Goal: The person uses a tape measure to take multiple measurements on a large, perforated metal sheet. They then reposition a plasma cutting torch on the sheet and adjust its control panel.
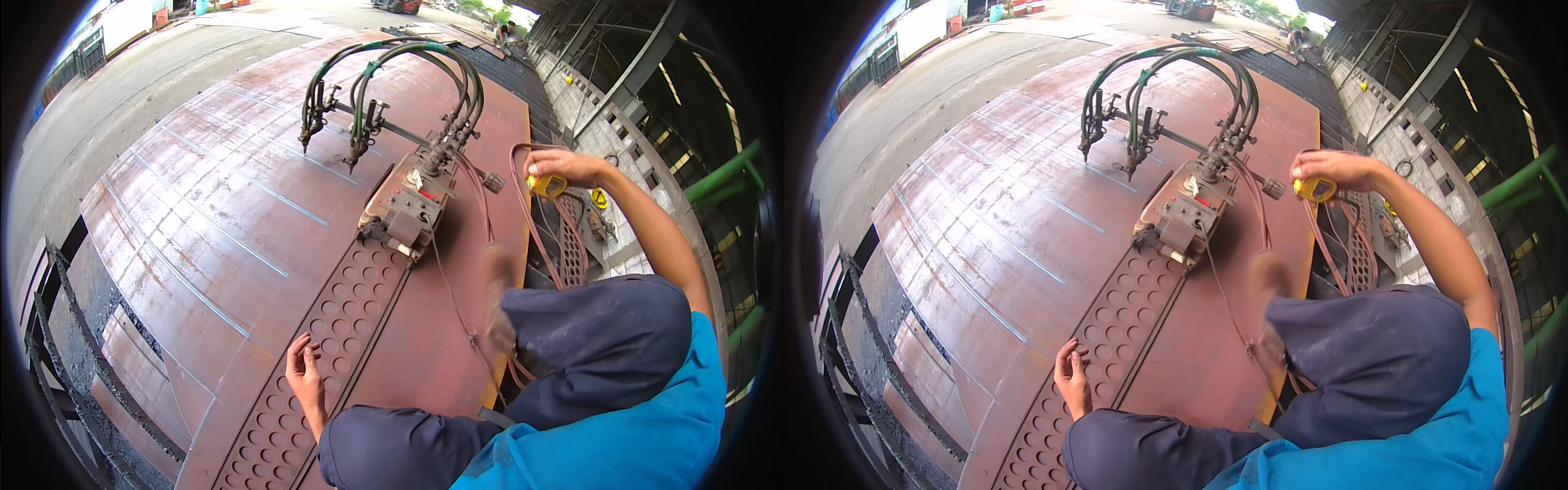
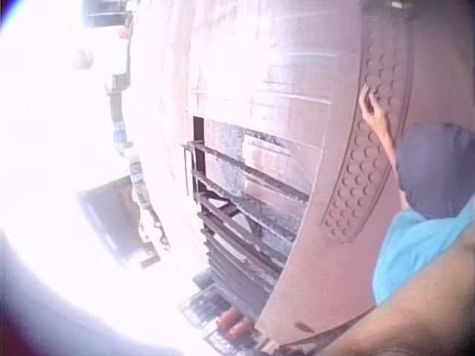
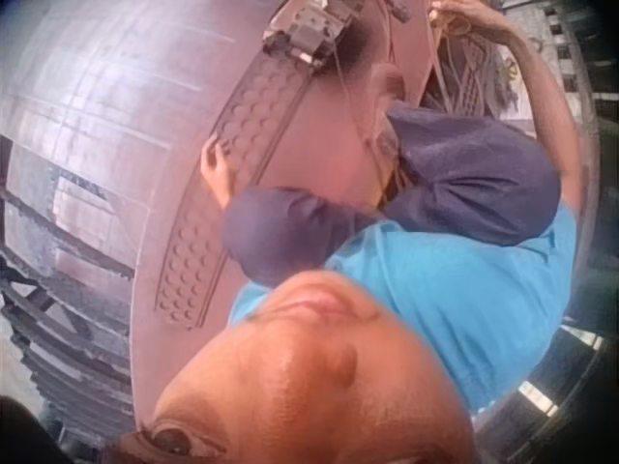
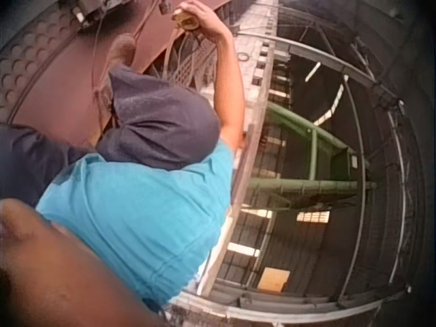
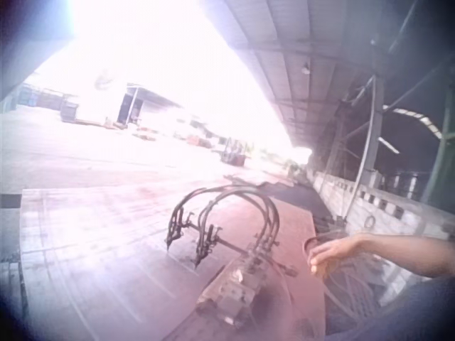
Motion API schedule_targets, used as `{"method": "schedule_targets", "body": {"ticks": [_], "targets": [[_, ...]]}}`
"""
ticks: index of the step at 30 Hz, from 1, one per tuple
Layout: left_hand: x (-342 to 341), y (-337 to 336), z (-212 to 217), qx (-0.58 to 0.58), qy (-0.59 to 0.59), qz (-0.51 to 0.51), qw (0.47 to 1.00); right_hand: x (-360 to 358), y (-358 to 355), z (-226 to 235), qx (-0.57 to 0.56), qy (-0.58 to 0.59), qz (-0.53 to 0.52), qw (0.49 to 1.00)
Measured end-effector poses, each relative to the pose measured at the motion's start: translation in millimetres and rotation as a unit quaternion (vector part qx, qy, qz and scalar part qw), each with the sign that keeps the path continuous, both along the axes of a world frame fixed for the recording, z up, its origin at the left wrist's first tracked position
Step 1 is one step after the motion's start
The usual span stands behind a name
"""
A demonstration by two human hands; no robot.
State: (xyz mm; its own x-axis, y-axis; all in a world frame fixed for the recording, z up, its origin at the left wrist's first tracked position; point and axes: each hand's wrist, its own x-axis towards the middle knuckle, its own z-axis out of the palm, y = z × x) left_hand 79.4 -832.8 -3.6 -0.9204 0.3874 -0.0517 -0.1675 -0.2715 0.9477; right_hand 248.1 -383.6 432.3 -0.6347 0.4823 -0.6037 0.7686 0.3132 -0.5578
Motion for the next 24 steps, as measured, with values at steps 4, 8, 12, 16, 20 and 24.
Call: {"method": "schedule_targets", "body": {"ticks": [4,8,12,16,20,24], "targets": [[10,-22,-19,-0.017,-0.043,0.044,0.998,72,32,-77,-0.081,-0.056,-0.039,0.994],[18,-57,-28,-0.028,-0.049,0.065,0.996,141,85,-238,-0.144,0.014,-0.205,0.968],[21,-125,-26,-0.128,-0.053,0.094,0.986,188,127,-390,-0.087,0.06,-0.445,0.889],[31,-213,-3,-0.209,-0.102,0.181,0.956,183,158,-458,-0.139,0.146,-0.463,0.863],[76,-276,40,-0.266,-0.125,0.293,0.91,180,182,-477,0.055,0.052,-0.418,0.905],[153,-283,113,-0.348,-0.161,0.363,0.849,104,176,-448,0.515,0.212,-0.357,0.75]]}}
